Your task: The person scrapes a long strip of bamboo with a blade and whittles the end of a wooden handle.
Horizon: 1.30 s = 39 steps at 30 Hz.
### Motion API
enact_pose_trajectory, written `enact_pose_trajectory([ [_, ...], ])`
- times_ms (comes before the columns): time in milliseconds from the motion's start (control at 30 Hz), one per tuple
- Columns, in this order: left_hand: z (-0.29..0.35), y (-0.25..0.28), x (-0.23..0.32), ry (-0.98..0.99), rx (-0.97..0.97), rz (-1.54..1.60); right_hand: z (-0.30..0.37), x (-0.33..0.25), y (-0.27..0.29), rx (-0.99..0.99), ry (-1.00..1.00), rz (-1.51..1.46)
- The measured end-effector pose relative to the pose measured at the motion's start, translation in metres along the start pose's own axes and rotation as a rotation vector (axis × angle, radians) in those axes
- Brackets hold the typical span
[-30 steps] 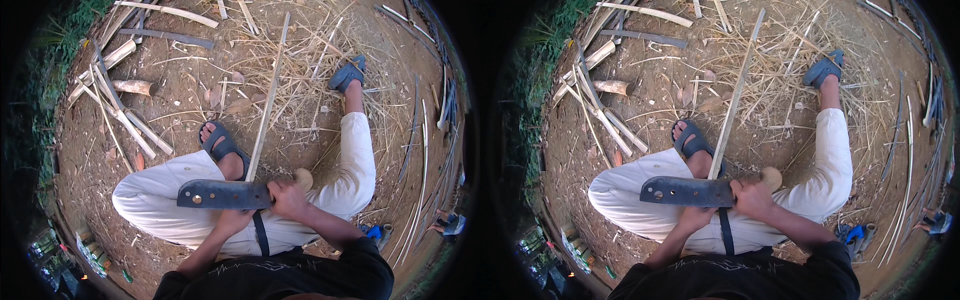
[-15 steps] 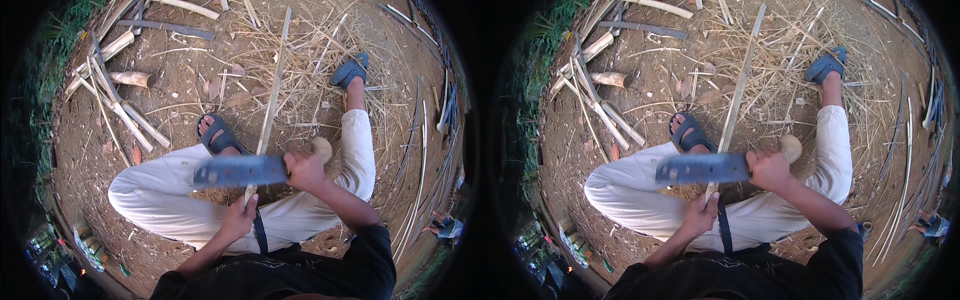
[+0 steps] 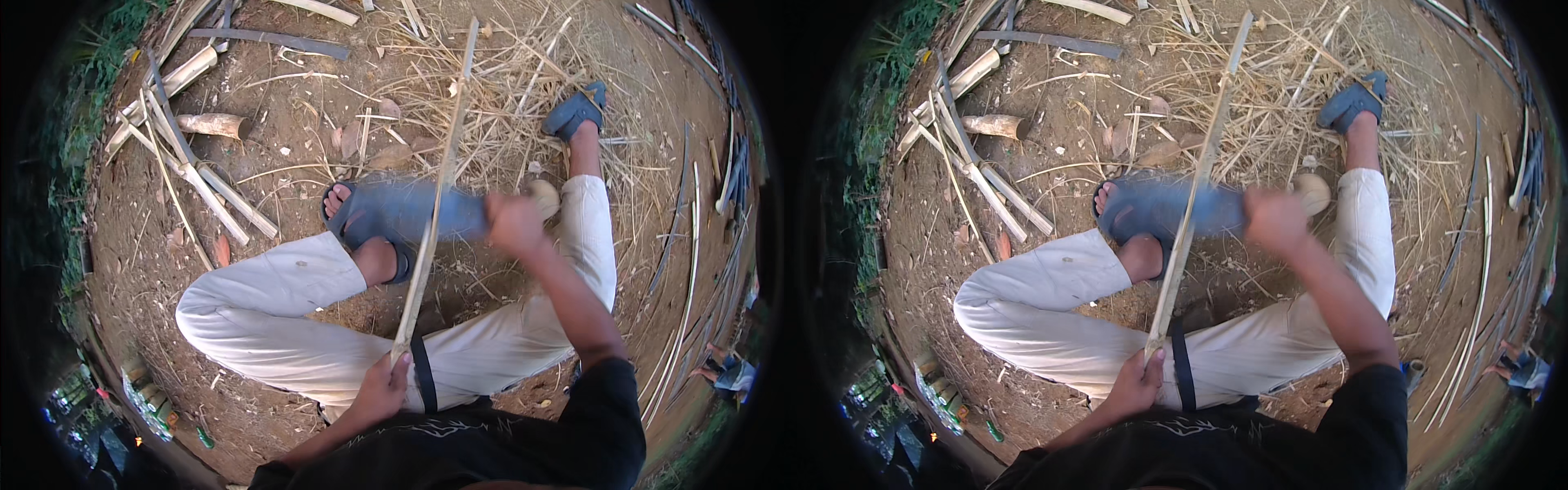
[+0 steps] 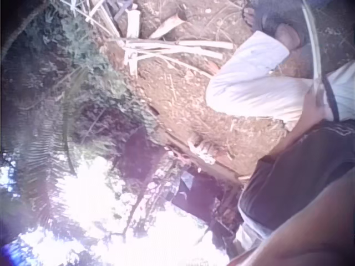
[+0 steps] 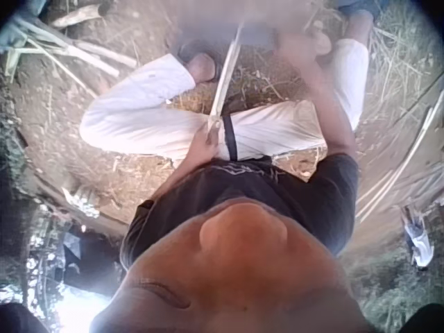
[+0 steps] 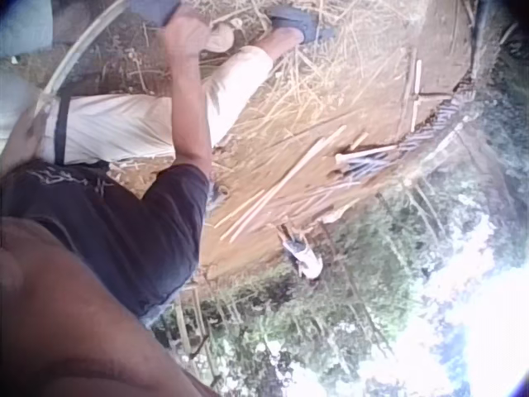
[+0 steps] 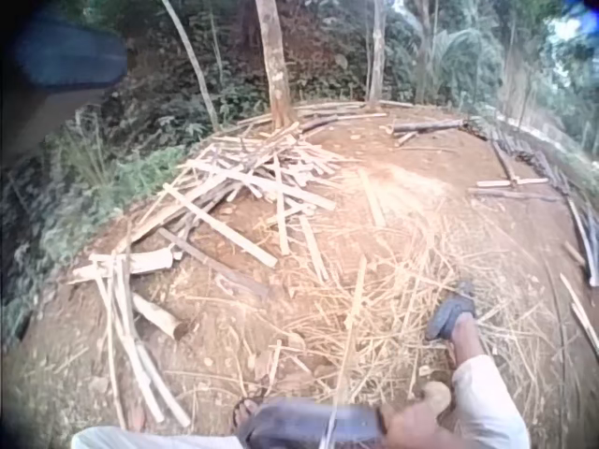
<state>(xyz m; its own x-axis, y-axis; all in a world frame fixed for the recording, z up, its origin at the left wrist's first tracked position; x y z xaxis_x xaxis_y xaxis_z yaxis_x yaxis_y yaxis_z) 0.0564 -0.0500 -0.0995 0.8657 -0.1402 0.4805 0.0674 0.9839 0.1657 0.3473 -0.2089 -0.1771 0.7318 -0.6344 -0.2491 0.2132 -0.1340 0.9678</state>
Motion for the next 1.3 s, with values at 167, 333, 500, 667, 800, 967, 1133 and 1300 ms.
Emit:
enact_pose_trajectory([
  [167,-0.006,0.010,-0.009,0.026,-0.009,0.043,-0.035,0.034,0.012,-0.085,-0.355,-0.054],
  [333,0.003,0.018,-0.029,0.203,-0.119,0.153,-0.023,-0.078,0.012,0.180,0.413,-0.042],
  [500,0.033,0.044,-0.047,0.098,-0.079,-0.055,-0.076,0.082,0.003,-0.105,-0.445,-0.058],
  [667,0.020,0.042,-0.074,0.171,-0.174,0.131,-0.063,-0.019,-0.008,-0.140,0.024,0.009],
  [800,0.036,0.051,-0.084,0.167,-0.265,0.213,-0.070,0.013,-0.028,-0.142,0.165,0.082],
  [967,0.024,0.060,-0.061,0.194,-0.278,0.130,-0.093,0.097,-0.015,-0.112,-0.468,-0.017],
  [1133,0.044,0.074,-0.086,0.367,-0.296,0.187,-0.073,0.018,-0.023,-0.016,0.242,0.046],
  [1300,0.074,0.087,-0.112,0.535,-0.261,0.240,-0.107,0.161,-0.012,-0.071,-0.612,-0.061],
])
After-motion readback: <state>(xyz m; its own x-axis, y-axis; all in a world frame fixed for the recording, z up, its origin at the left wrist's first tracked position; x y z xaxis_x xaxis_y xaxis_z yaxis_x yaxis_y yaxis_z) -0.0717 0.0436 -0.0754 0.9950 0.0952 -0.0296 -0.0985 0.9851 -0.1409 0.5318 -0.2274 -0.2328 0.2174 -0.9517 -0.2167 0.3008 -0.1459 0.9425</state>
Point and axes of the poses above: each hand's wrist, its own z-axis away from the middle knuckle, its own y-axis out of the back of the hand, x = y × z, the point moved 7 cm from there along -z, towards the middle knuckle, and after that the axes turned 8 degrees about y, right-handed, at the moved point
